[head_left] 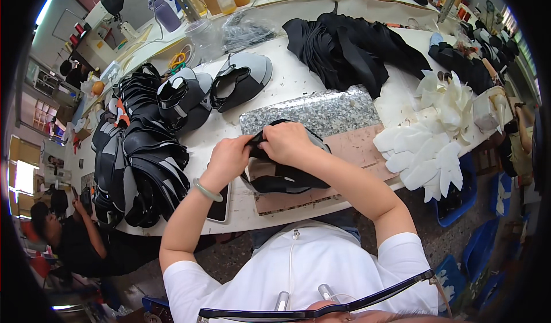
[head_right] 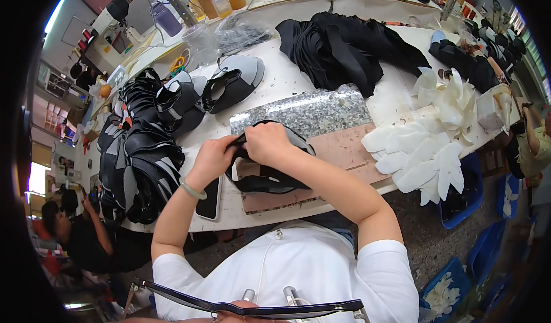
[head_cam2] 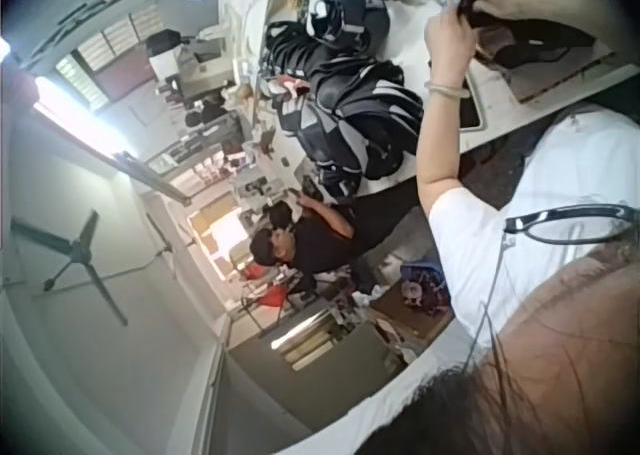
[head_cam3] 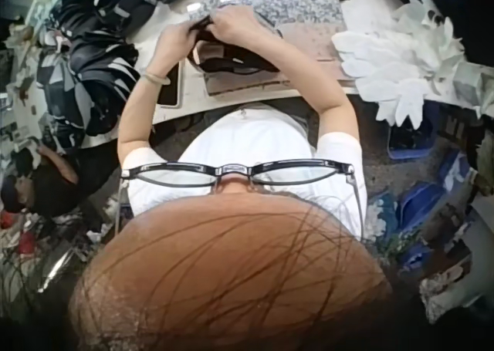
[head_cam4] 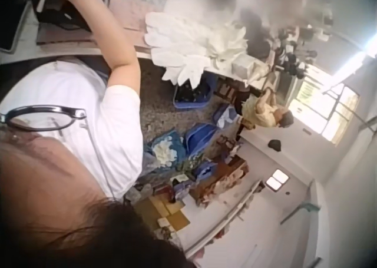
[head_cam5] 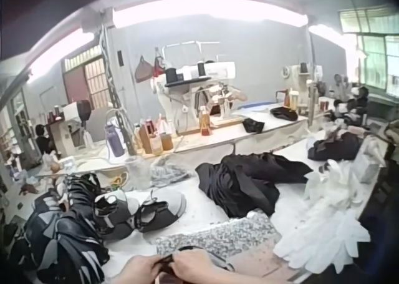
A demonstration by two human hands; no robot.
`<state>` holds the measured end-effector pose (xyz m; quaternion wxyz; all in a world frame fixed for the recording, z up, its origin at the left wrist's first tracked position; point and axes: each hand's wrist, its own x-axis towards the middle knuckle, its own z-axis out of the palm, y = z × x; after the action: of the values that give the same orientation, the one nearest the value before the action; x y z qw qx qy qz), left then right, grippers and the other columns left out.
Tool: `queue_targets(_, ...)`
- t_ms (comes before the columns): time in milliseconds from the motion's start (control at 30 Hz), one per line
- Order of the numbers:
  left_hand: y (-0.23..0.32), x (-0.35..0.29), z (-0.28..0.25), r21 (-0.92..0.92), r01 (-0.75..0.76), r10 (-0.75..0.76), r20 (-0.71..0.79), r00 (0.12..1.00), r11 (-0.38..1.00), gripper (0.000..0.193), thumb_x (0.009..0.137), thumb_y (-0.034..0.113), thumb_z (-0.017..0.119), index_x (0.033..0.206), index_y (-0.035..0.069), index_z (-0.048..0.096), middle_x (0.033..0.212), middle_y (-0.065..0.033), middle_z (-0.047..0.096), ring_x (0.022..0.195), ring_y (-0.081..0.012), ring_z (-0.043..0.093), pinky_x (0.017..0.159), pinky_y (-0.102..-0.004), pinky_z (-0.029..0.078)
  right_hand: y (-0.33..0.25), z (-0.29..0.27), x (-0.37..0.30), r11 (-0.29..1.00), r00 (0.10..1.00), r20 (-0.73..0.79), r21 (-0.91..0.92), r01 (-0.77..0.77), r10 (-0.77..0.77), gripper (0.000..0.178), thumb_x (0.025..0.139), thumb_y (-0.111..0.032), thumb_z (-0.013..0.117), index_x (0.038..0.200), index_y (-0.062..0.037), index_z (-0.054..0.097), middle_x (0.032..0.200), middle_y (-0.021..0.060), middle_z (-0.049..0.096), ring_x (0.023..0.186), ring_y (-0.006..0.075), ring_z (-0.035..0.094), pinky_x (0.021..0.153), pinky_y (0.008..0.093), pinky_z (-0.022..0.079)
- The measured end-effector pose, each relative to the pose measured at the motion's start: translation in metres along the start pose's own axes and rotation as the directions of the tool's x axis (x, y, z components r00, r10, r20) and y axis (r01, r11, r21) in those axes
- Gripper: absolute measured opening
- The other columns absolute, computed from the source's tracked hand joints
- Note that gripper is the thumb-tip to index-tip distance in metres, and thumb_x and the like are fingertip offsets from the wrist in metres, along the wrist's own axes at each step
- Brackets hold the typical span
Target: The person fits and adheres white lining pieces onto black shoe components by hand, pressing and smoothing them together before picking up a hammer.
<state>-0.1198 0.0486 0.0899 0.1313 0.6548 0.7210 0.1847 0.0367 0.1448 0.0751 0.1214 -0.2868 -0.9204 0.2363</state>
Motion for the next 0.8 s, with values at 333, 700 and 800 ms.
queue_targets(333,-0.001,0.019,-0.027,-0.193,0.196,-0.122,0.341,0.932,0.961,0.026,0.078,0.008,0.065,0.103,0.001,0.067,0.072,-0.0130,0.067,0.064,-0.0196,0.063,0.064,-0.0328,0.049,0.022,-0.014,0.016,0.976,0.970,0.197,0.137,-0.170,0.142,0.031,0.077,-0.035,0.071,0.084,-0.0048,0.072,0.081,0.0168,0.068,0.083,0.0346,0.065,0.076,0.0420,0.051)
queue_targets(700,-0.009,0.021,-0.009,-0.221,0.150,-0.061,0.366,0.929,0.964,0.024,0.076,0.012,0.074,0.093,-0.001,0.065,0.085,-0.0130,0.069,0.074,-0.0198,0.065,0.067,-0.0321,0.050,0.015,-0.007,0.012,0.997,0.973,0.221,0.013,-0.073,0.068,0.032,0.077,-0.039,0.070,0.083,-0.0073,0.071,0.083,0.0167,0.068,0.085,0.0346,0.065,0.075,0.0433,0.051)
queue_targets(800,-0.016,0.017,-0.005,-0.345,0.147,-0.034,0.312,0.949,0.927,0.027,0.077,0.012,0.070,0.102,0.002,0.064,0.089,-0.0165,0.069,0.084,-0.0275,0.067,0.073,-0.0360,0.050,0.032,-0.016,0.018,0.993,0.935,0.353,0.102,-0.062,0.022,0.036,0.074,-0.038,0.074,0.090,-0.0058,0.072,0.090,0.0171,0.069,0.090,0.0332,0.066,0.080,0.0419,0.051)
